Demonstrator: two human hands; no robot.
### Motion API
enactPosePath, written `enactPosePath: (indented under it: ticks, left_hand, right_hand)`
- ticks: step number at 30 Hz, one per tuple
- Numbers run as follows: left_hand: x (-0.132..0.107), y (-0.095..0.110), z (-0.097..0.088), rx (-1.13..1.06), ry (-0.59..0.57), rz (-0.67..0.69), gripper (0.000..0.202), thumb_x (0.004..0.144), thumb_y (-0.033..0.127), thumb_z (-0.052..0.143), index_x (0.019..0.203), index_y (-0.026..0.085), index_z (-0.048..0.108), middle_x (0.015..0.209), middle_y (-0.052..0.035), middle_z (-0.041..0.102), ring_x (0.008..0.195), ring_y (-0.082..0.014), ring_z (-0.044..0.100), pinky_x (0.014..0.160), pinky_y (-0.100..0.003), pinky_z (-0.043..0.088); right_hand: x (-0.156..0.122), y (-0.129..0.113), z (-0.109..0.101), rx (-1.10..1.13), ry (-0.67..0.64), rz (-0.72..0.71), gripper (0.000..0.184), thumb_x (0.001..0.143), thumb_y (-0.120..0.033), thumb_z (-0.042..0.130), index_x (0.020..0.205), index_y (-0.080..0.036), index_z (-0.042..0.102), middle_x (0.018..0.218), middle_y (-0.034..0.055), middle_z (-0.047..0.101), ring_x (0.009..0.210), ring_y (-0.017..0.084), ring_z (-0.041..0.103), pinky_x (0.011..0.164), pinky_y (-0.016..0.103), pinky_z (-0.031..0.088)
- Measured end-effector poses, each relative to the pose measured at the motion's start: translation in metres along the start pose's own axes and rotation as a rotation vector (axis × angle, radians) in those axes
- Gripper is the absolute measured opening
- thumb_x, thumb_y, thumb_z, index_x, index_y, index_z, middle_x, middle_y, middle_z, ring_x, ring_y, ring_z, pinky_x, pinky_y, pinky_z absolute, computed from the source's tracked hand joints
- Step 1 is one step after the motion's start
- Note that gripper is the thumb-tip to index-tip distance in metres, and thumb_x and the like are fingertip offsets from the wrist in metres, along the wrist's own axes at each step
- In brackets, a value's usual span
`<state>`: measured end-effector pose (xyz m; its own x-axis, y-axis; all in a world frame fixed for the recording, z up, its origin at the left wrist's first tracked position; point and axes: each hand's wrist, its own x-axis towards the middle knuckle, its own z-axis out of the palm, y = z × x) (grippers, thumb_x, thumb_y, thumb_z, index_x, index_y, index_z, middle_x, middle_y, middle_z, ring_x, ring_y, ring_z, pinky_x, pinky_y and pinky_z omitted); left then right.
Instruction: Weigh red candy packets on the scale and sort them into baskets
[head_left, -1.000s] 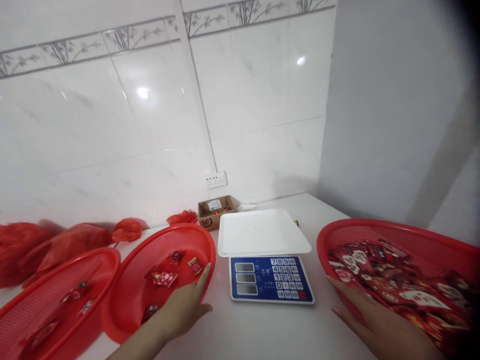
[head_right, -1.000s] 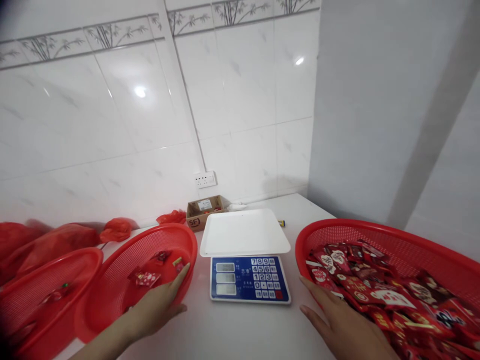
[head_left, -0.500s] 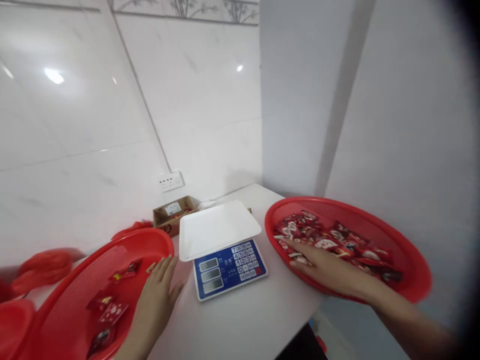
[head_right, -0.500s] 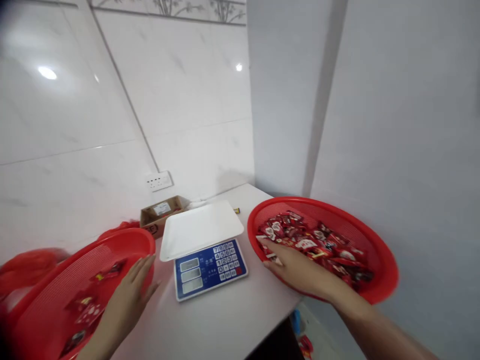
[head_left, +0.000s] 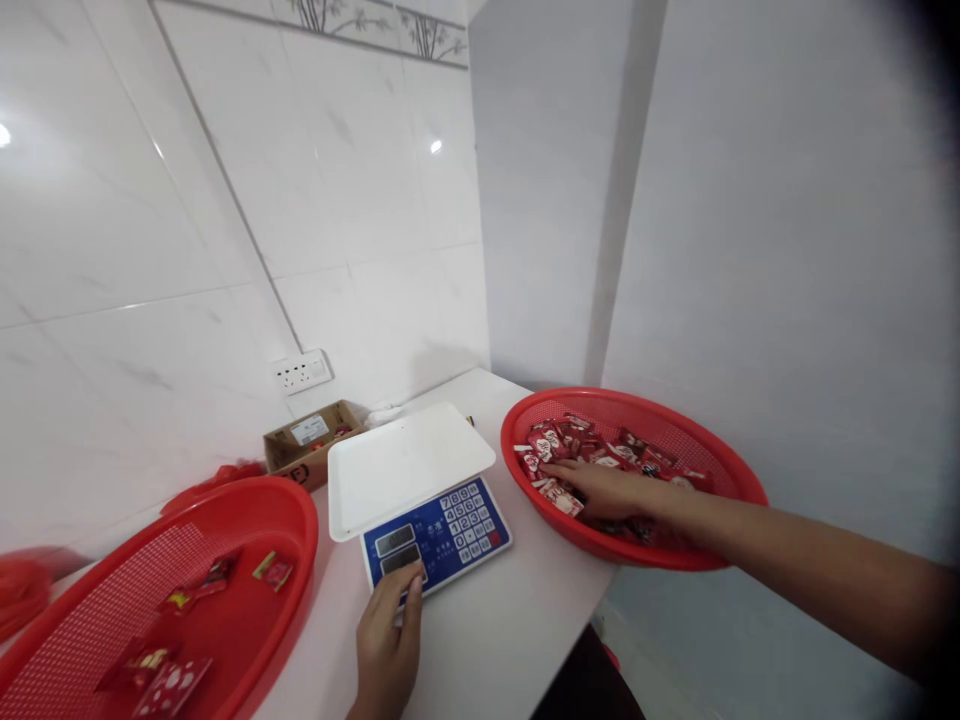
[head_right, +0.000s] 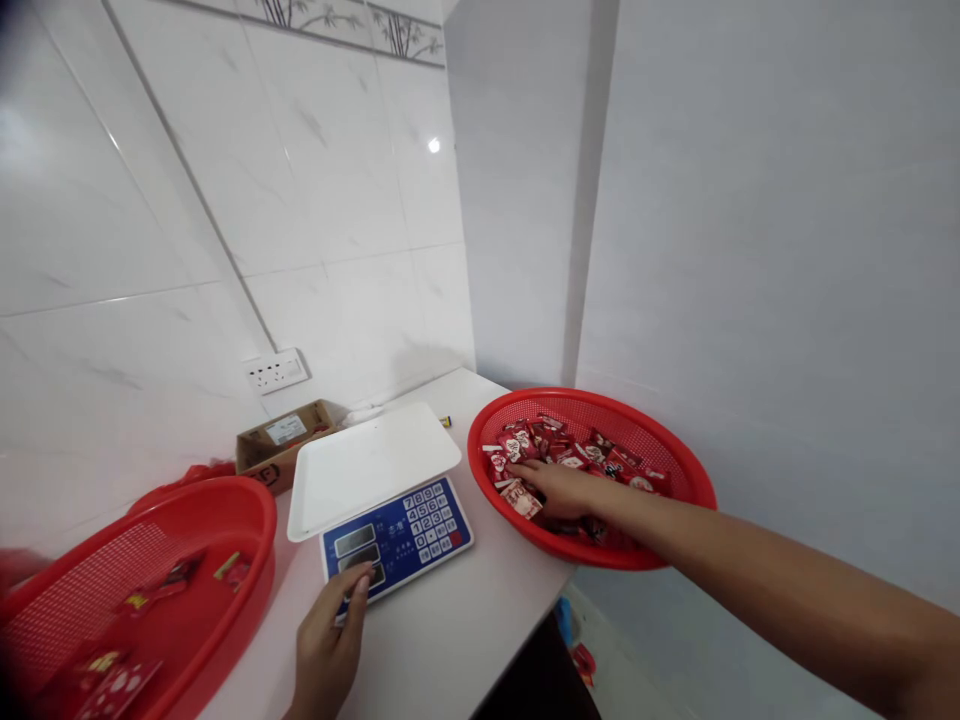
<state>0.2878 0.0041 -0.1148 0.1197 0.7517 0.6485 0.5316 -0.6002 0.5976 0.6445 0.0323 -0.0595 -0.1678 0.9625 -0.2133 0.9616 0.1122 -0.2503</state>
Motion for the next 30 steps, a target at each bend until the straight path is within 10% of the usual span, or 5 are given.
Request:
enactPosePath:
  ticks: [7,11,18,23,30]
  left_hand:
    - [-0.002,-0.002,-0.002,-0.054,-0.009,-0.156,0.028,0.081,0.038,0.051,0.089,0.017,0.067,0.087,-0.0079,0.072,0.079,-0.0185,0.068,0.069,-0.026,0.056]
    - [-0.002,-0.004,-0.001,-0.073,-0.018,-0.182,0.029,0.081,0.040,0.051,0.089,0.018,0.068,0.088,-0.0078,0.072,0.079,-0.0190,0.068,0.068,-0.027,0.056]
    - [-0.003,-0.005,0.001,-0.105,-0.033,-0.181,0.028,0.079,0.040,0.053,0.089,0.018,0.068,0.089,-0.0083,0.072,0.081,-0.0202,0.068,0.067,-0.026,0.056]
    - [-0.003,-0.005,0.000,-0.097,-0.051,-0.189,0.027,0.080,0.039,0.052,0.088,0.019,0.068,0.088,-0.0073,0.072,0.081,-0.0191,0.068,0.071,-0.027,0.056]
    - [-0.002,-0.004,-0.001,-0.092,-0.048,-0.193,0.029,0.080,0.040,0.052,0.088,0.018,0.068,0.088,-0.0081,0.072,0.080,-0.0193,0.068,0.070,-0.027,0.056]
  right_hand:
    - [0.006,0.016,-0.028,0.044,0.212,0.155,0.030,0.072,-0.017,0.054,0.101,-0.016,0.062,0.104,0.0100,0.067,0.096,0.026,0.061,0.082,0.031,0.044]
    - [0.000,0.015,-0.042,0.053,0.258,0.202,0.031,0.076,-0.022,0.052,0.105,-0.016,0.058,0.106,0.0101,0.065,0.097,0.025,0.060,0.082,0.030,0.043]
    - [-0.013,-0.019,-0.020,0.023,-0.093,0.001,0.059,0.070,-0.033,0.059,0.127,-0.021,0.047,0.124,0.0139,0.053,0.094,0.026,0.061,0.075,0.032,0.046]
    - [0.000,-0.024,-0.004,-0.082,0.065,0.057,0.058,0.070,-0.021,0.056,0.128,-0.025,0.047,0.115,0.0140,0.059,0.094,0.028,0.061,0.073,0.032,0.044]
    - [0.011,0.013,-0.036,0.246,0.285,0.195,0.037,0.060,-0.013,0.058,0.097,-0.019,0.058,0.083,0.0030,0.066,0.079,0.022,0.061,0.068,0.028,0.045]
